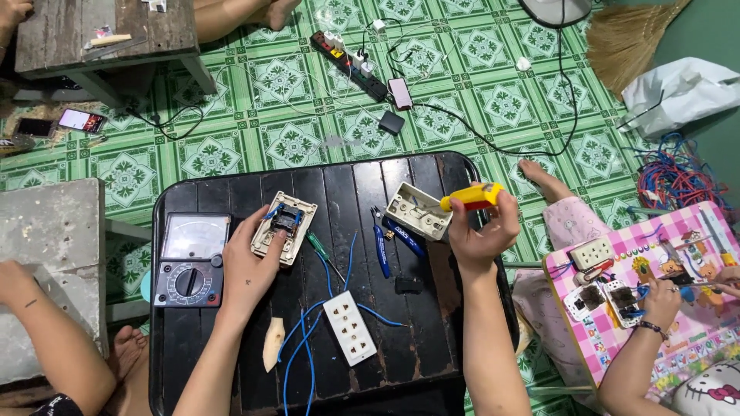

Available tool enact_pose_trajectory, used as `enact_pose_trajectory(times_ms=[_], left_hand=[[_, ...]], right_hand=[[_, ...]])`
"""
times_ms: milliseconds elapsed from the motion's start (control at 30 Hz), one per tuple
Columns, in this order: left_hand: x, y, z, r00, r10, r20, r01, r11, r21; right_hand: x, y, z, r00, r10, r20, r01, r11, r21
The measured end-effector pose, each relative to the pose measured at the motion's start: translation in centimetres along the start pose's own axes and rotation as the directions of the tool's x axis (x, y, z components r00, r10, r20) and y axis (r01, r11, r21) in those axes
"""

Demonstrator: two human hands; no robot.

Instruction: Assembling and wiring a power outlet and switch into a plastic housing using a screwdriver and pliers.

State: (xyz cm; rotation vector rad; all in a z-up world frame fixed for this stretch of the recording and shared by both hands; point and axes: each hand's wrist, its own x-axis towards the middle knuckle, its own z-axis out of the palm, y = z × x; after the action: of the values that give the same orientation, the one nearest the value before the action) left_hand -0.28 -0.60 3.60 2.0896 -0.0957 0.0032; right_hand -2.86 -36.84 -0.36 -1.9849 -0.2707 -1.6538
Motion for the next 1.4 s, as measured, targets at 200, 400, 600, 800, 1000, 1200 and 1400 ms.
enact_pose_trajectory(times_ms=[200,400,600,800,1000,1200,1400], left_hand=[[0.0,0.0,0.2,1.000,0.016,0.023,-0.017,0.999,0.043],[-0.2,0.2,0.1,0.999,0.043,0.020,-0.044,0.998,0.052],[-0.5,-1.3,0.2,0.996,0.081,0.036,-0.088,0.961,0.261],[-1.6,0.9,-0.7,0.998,0.046,0.052,-0.068,0.815,0.575],[-1.6,1.4,-1.7,0.994,-0.069,0.084,-0.006,0.736,0.677],[-2.8,4.0,-4.5,0.976,0.209,-0.055,-0.163,0.882,0.443],[-3.6,3.5,1.0,0.876,0.480,-0.054,-0.468,0.815,-0.343]], right_hand=[[-0.7,-0.4,0.9,0.993,0.096,0.067,-0.099,0.995,0.035],[-0.7,-0.4,0.6,0.994,0.098,0.044,-0.100,0.994,0.035],[-0.7,0.6,-0.2,0.989,0.149,0.023,-0.149,0.989,0.020],[2.6,-1.7,-1.0,0.939,0.338,-0.057,-0.334,0.939,0.080],[3.6,-2.8,-0.7,0.897,0.437,-0.069,-0.424,0.893,0.149],[4.0,-3.6,-0.6,0.876,0.476,-0.073,-0.450,0.863,0.231],[4.3,-7.5,0.3,0.813,0.582,0.012,-0.544,0.754,0.369]])
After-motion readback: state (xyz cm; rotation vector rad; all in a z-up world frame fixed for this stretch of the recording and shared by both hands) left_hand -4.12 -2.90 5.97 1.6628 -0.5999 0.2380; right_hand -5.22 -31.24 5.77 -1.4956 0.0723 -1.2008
